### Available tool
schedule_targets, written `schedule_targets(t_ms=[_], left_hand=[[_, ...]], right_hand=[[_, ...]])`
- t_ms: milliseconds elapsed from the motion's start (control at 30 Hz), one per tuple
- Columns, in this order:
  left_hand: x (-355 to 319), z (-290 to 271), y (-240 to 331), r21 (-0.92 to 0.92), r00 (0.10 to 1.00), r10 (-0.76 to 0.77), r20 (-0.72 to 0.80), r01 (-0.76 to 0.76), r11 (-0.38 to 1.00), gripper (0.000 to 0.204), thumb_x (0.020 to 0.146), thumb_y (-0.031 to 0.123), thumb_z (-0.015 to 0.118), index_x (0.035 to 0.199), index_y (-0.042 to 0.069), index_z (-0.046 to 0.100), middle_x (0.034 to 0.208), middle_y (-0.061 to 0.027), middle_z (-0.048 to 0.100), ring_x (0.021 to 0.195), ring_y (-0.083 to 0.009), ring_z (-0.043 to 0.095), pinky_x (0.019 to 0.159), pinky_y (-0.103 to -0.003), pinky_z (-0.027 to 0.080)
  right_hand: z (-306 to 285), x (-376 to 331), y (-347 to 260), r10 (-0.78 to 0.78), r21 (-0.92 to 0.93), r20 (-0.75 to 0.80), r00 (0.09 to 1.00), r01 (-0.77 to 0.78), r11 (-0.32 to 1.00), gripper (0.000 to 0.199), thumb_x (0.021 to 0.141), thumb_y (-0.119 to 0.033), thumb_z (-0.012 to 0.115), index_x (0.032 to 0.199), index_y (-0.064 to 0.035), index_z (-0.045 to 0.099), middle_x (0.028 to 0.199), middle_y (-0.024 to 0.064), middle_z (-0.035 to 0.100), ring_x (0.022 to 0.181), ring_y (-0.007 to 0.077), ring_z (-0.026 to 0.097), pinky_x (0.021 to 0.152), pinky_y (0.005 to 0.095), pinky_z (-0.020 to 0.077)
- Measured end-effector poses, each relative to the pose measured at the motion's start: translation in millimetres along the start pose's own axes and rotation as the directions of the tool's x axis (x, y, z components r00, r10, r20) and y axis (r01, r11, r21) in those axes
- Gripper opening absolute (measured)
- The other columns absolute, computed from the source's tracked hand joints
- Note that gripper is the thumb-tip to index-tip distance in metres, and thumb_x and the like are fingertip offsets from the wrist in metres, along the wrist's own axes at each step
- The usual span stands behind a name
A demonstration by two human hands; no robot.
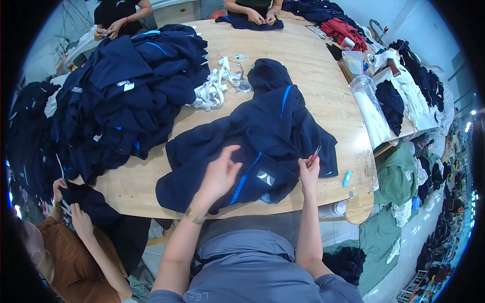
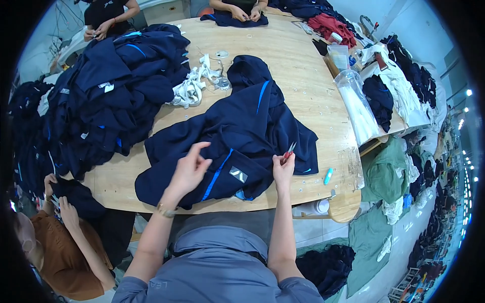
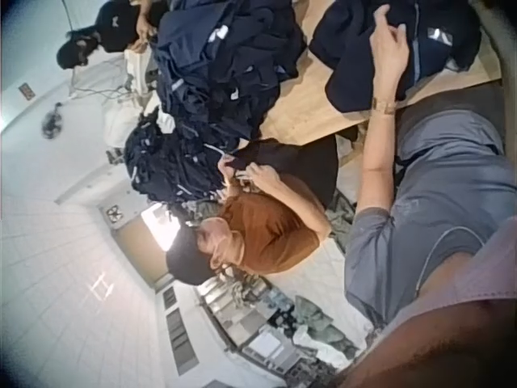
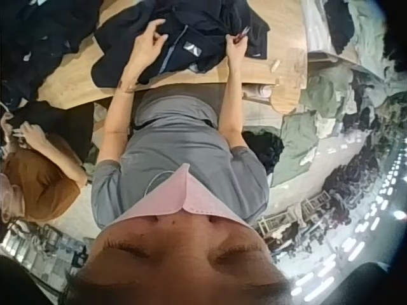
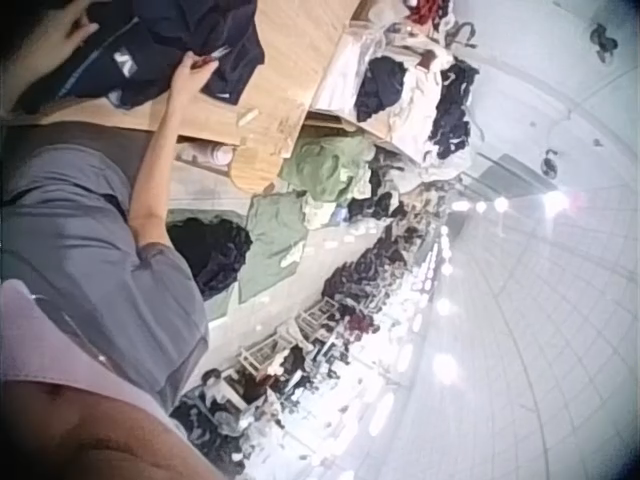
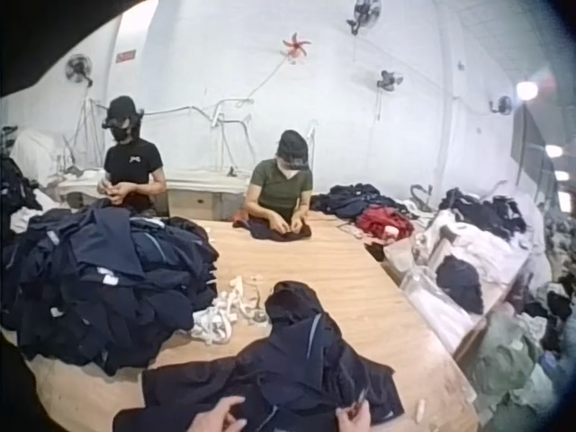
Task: Trimming loose threads from blue athletic garments using small thread snips.
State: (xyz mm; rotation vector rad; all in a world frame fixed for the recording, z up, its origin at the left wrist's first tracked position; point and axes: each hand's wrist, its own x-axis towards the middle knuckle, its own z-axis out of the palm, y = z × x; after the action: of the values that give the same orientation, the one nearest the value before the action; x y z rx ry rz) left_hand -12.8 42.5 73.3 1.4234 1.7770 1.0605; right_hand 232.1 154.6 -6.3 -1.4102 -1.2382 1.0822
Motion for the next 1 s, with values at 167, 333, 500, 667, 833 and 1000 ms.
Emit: schedule_targets(t_ms=[167,333,500,667,833,1000], left_hand=[[33,34,-14,0.308,0.978,0.21,0.012,-0.204,0.929,0.032,0.081,0.008,0.058,0.112,0.011,0.053,0.105,-0.0184,0.055,0.098,-0.0333,0.055,0.079,-0.04,0.045],[56,20,-4,0.401,0.907,0.412,0.088,-0.411,0.819,0.008,0.079,0.014,0.061,0.084,0.007,0.061,0.113,-0.0166,0.053,0.118,-0.0372,0.042,0.104,-0.044,0.027],[48,-24,16,0.061,0.927,0.346,0.142,-0.358,0.932,0.016,0.081,0.019,0.063,0.081,0.003,0.06,0.099,-0.0161,0.06,0.114,-0.031,0.049,0.099,-0.041,0.034],[19,-49,17,-0.487,0.988,0.137,0.072,-0.086,0.869,0.014,0.087,0.015,0.06,0.083,0.002,0.056,0.091,-0.0074,0.061,0.09,-0.0137,0.056,0.083,-0.027,0.042],[1,-44,14,-0.697,0.995,0.076,-0.06,-0.096,0.71,0.008,0.089,0.01,0.058,0.085,0.005,0.054,0.078,0.0059,0.05,0.072,-0.0003,0.043,0.065,-0.016,0.036],[-4,-44,15,-0.721,0.993,-0.03,-0.111,-0.06,0.691,0.007,0.088,0.01,0.059,0.087,0.005,0.055,0.071,0.0071,0.052,0.063,0.0013,0.041,0.059,-0.015,0.034]], right_hand=[[17,-21,-22,-0.435,-0.323,-0.057,0.899,0.395,0.86,0.022,0.078,-0.003,0.063,0.082,-0.0016,0.041,0.07,0.0077,0.049,0.062,0.0186,0.049,0.061,0.0303,0.0429],[52,-32,-45,-0.315,0.2,0.276,0.908,0.266,0.943,0.029,0.073,0.0,0.065,0.089,-0.004,0.041,0.089,0.0046,0.051,0.08,0.0126,0.047,0.078,0.0252,0.0391],[79,-37,-76,-0.242,0.381,0.55,0.799,0.017,0.924,0.033,0.075,0.0,0.066,0.087,-0.0082,0.036,0.088,0.0048,0.052,0.08,0.0113,0.046,0.075,0.0227,0.0382],[90,-46,-112,-0.199,0.54,0.683,0.703,-0.303,0.786,0.034,0.077,0.003,0.065,0.085,-0.0115,0.035,0.083,0.0031,0.052,0.077,0.009,0.049,0.072,0.0222,0.0398],[98,-58,-122,-0.194,0.518,0.711,0.676,-0.316,0.795,0.034,0.077,0.001,0.065,0.083,-0.0111,0.035,0.083,0.0033,0.052,0.076,0.009,0.049,0.072,0.0221,0.0399],[92,-66,-128,-0.359,0.279,0.515,0.778,0.244,0.929,0.024,0.084,-0.013,0.061,0.086,-0.0059,0.039,0.087,0.006,0.053,0.076,0.0109,0.047,0.069,0.0242,0.0401]])
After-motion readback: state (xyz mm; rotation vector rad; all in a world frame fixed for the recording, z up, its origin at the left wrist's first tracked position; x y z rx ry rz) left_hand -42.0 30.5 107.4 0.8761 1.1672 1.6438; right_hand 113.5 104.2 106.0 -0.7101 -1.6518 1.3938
